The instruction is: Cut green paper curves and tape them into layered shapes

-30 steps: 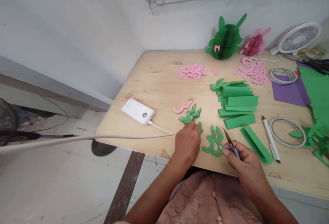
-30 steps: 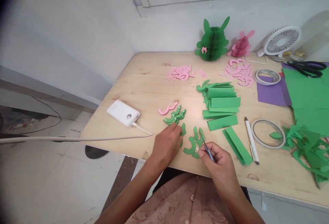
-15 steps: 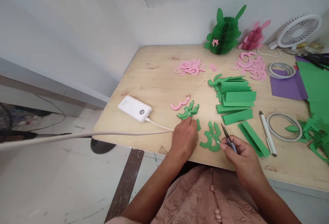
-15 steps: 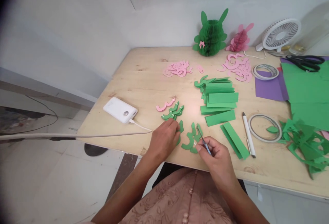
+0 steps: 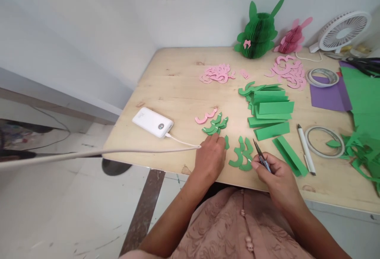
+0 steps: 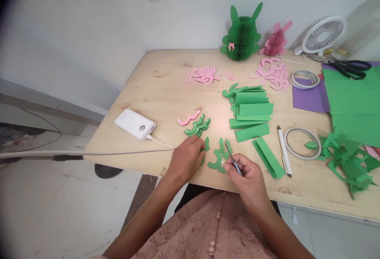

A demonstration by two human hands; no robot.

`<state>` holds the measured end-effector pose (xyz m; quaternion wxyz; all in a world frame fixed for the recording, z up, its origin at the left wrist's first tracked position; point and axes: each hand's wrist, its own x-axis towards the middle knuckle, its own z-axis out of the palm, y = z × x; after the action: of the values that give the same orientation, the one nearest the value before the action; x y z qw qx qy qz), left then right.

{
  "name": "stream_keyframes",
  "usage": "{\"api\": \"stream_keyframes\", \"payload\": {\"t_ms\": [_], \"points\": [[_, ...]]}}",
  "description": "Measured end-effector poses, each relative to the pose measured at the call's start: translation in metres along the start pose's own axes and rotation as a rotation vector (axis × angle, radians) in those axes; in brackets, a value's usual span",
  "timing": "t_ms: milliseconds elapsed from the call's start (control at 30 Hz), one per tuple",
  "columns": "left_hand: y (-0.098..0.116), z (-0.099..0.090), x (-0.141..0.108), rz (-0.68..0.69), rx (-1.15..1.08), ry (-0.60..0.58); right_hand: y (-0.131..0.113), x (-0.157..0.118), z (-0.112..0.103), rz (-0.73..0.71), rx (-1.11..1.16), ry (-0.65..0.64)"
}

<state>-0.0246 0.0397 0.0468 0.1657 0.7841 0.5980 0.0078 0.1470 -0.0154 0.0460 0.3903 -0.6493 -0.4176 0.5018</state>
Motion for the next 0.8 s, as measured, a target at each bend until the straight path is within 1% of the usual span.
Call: {"api": "stream_keyframes", "payload": {"t_ms": [267, 433, 533, 667, 800], "points": [[0.0009, -0.0018, -0.0003, 0.0, -0.02, -0.009, -0.0018, -0.0016, -0.0001, -0.001, -0.002, -0.01], [0.0, 0.0012, -0.0001, 0.016, -0.047, 0.027, -0.0049, -0.0015, 0.0007, -0.006, -0.009, -0.003], [-0.001, 0.0045, -0.0002, 0.0, -0.09, 0.032, -0.0063, -0.0014, 0.0014, -0.008, -0.009, 0.003], [-0.0027, 0.0079, -0.0015, -0.033, -0.241, 0.046, -0.0066, -0.0016, 0.0011, 0.002, 0.005, 0.001], [-0.0039, 0.0045, -0.0039, -0.034, -0.519, 0.064, -0.0086, -0.0004, 0.0007, 0.012, 0.017, -0.016]]}}
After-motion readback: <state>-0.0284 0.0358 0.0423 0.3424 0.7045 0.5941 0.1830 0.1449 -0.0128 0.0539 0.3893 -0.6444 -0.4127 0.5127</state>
